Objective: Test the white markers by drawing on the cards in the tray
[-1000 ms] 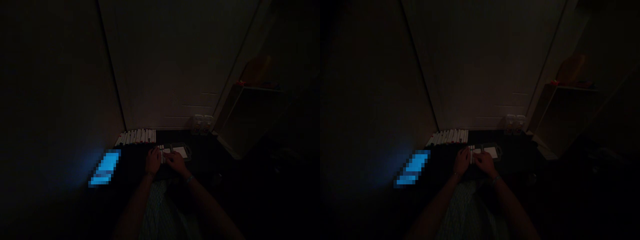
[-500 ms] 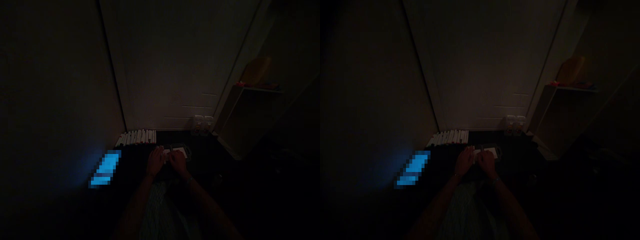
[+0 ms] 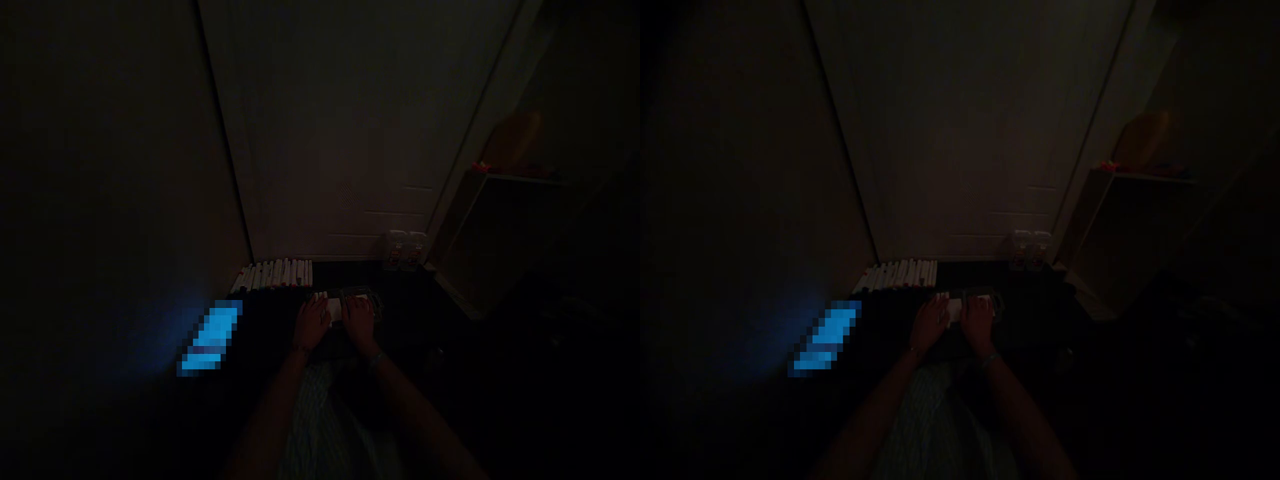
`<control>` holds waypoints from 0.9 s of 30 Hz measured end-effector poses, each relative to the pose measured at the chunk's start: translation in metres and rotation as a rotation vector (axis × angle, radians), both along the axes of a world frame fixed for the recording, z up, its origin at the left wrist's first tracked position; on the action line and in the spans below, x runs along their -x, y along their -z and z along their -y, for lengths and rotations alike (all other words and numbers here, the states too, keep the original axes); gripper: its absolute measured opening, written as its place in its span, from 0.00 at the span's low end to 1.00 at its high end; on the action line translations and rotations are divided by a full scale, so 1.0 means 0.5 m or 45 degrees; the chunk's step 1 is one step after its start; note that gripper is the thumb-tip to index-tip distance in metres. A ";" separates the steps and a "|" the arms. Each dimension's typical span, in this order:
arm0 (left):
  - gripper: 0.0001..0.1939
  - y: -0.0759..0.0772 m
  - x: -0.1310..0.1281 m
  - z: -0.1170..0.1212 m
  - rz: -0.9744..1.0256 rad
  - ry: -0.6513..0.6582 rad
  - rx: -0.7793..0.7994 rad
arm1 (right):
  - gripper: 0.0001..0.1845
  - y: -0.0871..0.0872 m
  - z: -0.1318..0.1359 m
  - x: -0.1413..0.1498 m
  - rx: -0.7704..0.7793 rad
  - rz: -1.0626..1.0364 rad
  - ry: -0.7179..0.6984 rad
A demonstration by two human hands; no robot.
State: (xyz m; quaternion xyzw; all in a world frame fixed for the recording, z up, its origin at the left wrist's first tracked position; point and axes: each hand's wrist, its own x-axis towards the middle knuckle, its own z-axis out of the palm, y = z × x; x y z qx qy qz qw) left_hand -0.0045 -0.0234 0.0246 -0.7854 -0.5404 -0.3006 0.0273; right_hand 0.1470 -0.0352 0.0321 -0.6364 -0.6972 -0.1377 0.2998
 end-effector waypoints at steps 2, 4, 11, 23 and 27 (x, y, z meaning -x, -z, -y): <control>0.21 0.000 0.000 -0.001 0.006 0.002 0.000 | 0.17 0.000 0.000 0.000 0.010 0.002 -0.002; 0.21 0.000 0.000 -0.001 0.015 -0.005 -0.001 | 0.17 0.000 0.000 0.000 0.026 0.001 -0.003; 0.20 0.001 0.002 -0.002 0.034 -0.006 0.003 | 0.18 0.001 -0.001 0.001 0.067 -0.005 0.004; 0.20 -0.001 0.002 0.000 0.055 0.000 0.006 | 0.17 0.003 -0.002 0.000 0.110 -0.012 0.026; 0.20 -0.001 0.003 -0.001 0.061 0.000 0.004 | 0.17 0.009 -0.005 -0.002 0.078 -0.027 0.030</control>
